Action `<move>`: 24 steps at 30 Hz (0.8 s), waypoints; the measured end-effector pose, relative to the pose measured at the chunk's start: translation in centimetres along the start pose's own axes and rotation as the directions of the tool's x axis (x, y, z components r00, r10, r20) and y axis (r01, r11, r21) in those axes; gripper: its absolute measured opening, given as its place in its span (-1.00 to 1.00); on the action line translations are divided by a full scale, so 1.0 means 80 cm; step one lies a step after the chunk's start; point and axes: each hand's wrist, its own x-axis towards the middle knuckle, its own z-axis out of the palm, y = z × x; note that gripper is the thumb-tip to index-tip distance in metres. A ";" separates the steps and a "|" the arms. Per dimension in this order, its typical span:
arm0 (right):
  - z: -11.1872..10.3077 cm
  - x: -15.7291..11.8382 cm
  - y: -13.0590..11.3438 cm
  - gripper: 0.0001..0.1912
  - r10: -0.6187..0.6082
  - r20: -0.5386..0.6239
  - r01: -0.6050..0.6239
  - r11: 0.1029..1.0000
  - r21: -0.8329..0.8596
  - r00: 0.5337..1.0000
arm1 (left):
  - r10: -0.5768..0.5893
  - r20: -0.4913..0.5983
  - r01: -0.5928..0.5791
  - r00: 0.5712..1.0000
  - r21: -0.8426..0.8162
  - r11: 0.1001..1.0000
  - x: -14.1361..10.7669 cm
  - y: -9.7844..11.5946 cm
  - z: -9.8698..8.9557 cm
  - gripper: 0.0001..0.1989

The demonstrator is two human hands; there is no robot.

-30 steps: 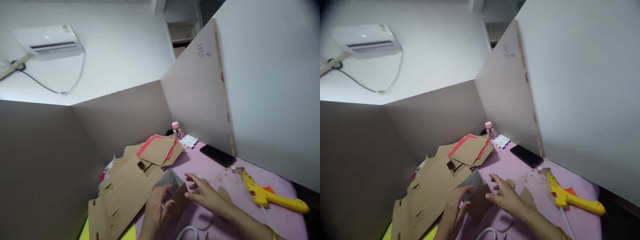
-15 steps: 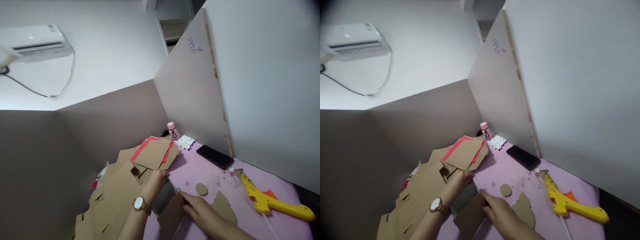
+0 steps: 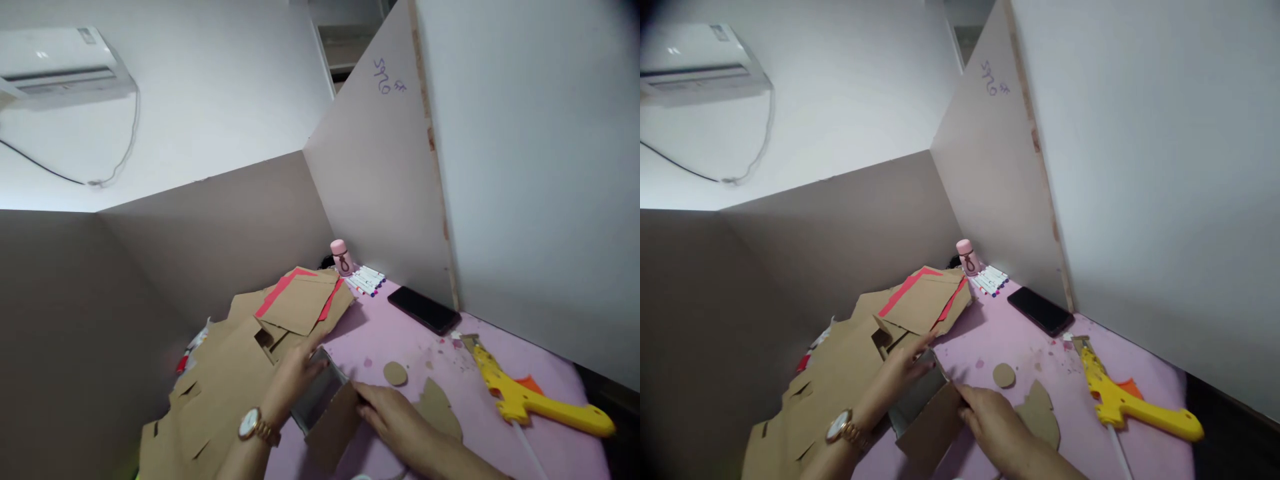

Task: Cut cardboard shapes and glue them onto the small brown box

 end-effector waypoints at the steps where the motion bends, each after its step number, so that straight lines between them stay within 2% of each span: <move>1: -0.004 -0.001 -0.001 -0.59 -0.002 -0.017 0.002 1.000 -0.003 1.000 | -0.012 -0.044 0.011 0.999 -0.009 1.000 -0.008 0.002 -0.004 -0.50; 5: -0.047 -0.010 -0.008 -0.57 0.063 -0.231 -0.086 0.992 -0.092 0.971 | -0.065 -0.208 0.063 0.976 -0.012 0.998 -0.058 0.017 -0.013 -0.59; 8: -0.094 -0.027 -0.010 -0.62 0.092 -0.330 -0.167 0.964 -0.206 0.939 | 0.092 -0.280 -0.055 0.956 0.138 0.989 -0.095 0.022 0.000 -0.53; 11: -0.122 -0.047 0.000 -0.67 0.174 -0.266 -0.263 0.900 -0.348 0.948 | 0.256 -0.302 -0.168 0.918 0.288 0.943 -0.111 0.018 0.018 -0.64; 13: -0.126 -0.058 0.014 -0.70 0.231 -0.218 -0.305 0.858 -0.414 0.948 | 0.319 -0.302 -0.213 0.898 0.335 0.918 -0.110 0.016 0.023 -0.77; 17: -0.116 -0.062 0.043 -0.75 0.307 -0.173 -0.352 0.791 -0.500 0.936 | 0.380 -0.293 -0.253 0.877 0.391 0.885 -0.104 0.016 0.021 -0.78; 21: -0.111 -0.053 0.058 -0.84 0.333 -0.147 -0.360 0.776 -0.518 0.931 | 0.365 -0.308 -0.225 0.879 0.407 0.885 -0.112 0.013 0.023 -0.79; 24: -0.112 -0.045 0.067 -0.83 0.349 -0.147 -0.376 0.802 -0.463 0.926 | 0.319 -0.371 -0.160 0.872 0.400 0.903 -0.125 0.014 0.028 -0.70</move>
